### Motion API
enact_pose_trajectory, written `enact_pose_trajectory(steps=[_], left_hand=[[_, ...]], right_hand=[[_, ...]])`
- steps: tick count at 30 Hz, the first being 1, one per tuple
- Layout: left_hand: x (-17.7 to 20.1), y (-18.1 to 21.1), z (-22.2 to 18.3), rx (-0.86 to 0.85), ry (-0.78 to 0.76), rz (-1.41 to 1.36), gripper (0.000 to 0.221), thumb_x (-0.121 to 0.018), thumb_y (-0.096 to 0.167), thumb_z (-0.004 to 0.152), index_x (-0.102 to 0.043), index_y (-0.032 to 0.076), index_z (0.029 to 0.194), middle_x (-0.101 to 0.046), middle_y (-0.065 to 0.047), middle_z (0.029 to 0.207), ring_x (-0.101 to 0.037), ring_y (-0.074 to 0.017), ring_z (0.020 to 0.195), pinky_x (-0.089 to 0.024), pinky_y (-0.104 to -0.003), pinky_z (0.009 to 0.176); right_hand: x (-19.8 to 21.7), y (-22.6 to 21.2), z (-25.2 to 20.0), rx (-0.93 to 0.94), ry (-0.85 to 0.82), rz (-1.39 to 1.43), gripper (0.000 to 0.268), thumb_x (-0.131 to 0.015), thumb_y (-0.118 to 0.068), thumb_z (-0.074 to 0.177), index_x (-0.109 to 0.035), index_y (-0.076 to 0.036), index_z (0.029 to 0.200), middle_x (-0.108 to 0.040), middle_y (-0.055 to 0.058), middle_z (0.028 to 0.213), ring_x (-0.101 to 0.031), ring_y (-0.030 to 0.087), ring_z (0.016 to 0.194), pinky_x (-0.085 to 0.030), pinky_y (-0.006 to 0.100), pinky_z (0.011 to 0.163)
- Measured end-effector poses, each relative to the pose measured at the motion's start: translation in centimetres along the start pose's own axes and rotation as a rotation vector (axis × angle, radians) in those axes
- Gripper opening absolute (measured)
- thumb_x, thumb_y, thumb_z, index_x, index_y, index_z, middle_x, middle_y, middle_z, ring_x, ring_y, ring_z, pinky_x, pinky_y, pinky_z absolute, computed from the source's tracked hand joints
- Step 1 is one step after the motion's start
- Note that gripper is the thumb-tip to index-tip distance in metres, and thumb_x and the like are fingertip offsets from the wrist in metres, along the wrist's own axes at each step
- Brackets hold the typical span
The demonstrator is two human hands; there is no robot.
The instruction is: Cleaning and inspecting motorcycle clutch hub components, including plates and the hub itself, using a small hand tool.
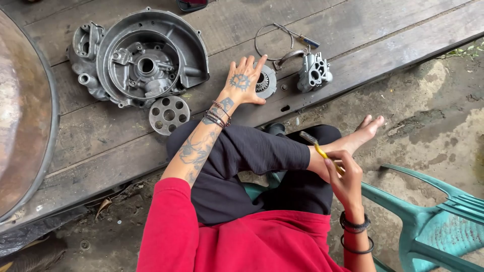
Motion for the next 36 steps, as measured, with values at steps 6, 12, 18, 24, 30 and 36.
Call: enact_pose_trajectory(steps=[6, 12, 18, 24, 30, 36], left_hand=[[-1.1, 0.0, 1.1, 0.05, 0.02, 0.055, 0.134, -0.094, 0.064, 0.05, -0.03, 0.006, 0.153, -0.049, -0.016, 0.123, -0.053, -0.0324, 0.115, -0.044, -0.044, 0.088], [-0.7, 0.9, 0.9, 0.047, 0.057, 0.138, 0.137, -0.093, 0.068, 0.047, -0.035, -0.003, 0.148, -0.051, -0.019, 0.117, -0.054, -0.0339, 0.11, -0.045, -0.042, 0.09], [-1.1, 0.9, 1.3, 0.052, 0.07, 0.162, 0.139, -0.095, 0.069, 0.042, -0.036, -0.005, 0.144, -0.054, -0.019, 0.113, -0.056, -0.0348, 0.107, -0.047, -0.042, 0.09], [0.6, -0.4, 0.4, 0.091, 0.027, -0.088, 0.134, -0.098, 0.067, 0.047, -0.039, -0.004, 0.144, -0.057, -0.022, 0.117, -0.06, -0.0378, 0.11, -0.048, -0.048, 0.092], [2.2, -3.5, -1.7, 0.124, 0.176, -0.327, 0.07, -0.09, 0.042, 0.077, -0.064, 0.0, 0.126, -0.064, -0.015, 0.104, -0.066, -0.0355, 0.101, -0.053, -0.046, 0.085], [2.3, -0.8, -0.9, -0.071, 0.204, -0.127, 0.062, -0.094, 0.038, 0.066, -0.07, 0.007, 0.114, -0.062, -0.006, 0.097, -0.066, -0.0284, 0.096, -0.057, -0.043, 0.076]], right_hand=[[0.9, 1.5, -1.6, -0.101, 0.123, 0.182, 0.014, -0.061, -0.002, 0.105, -0.066, 0.004, 0.117, -0.07, 0.02, 0.098, -0.068, 0.029, 0.083, -0.058, 0.041, 0.075], [0.7, 0.3, -0.4, -0.068, 0.15, 0.254, 0.023, -0.057, 0.0, 0.107, -0.06, 0.008, 0.127, -0.067, 0.024, 0.096, -0.065, 0.026, 0.08, -0.057, 0.041, 0.074], [-0.7, 0.7, 0.8, -0.071, 0.106, 0.296, 0.027, -0.059, -0.001, 0.104, -0.061, 0.006, 0.13, -0.069, 0.023, 0.096, -0.066, 0.022, 0.08, -0.058, 0.037, 0.072], [-3.0, 2.6, 3.6, -0.134, 0.043, 0.281, 0.034, -0.062, -0.007, 0.105, -0.058, 0.002, 0.137, -0.068, 0.022, 0.11, -0.066, 0.022, 0.087, -0.058, 0.035, 0.069], [-8.7, -0.4, 14.0, -0.002, 0.013, 0.14, 0.016, -0.071, -0.013, 0.102, -0.072, -0.007, 0.117, -0.069, 0.019, 0.087, -0.067, 0.029, 0.073, -0.053, 0.041, 0.062], [-12.6, -1.4, 20.1, -0.002, -0.003, 0.27, 0.012, -0.07, -0.013, 0.101, -0.074, -0.01, 0.112, -0.07, 0.006, 0.076, -0.064, 0.014, 0.067, -0.053, 0.029, 0.061]])
Point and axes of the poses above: each hand's wrist, its own z-axis towards the middle knuckle, its own x-axis out of the back of the hand, y = z × x, the point moved 7 cm from there along z, towards the middle knuckle
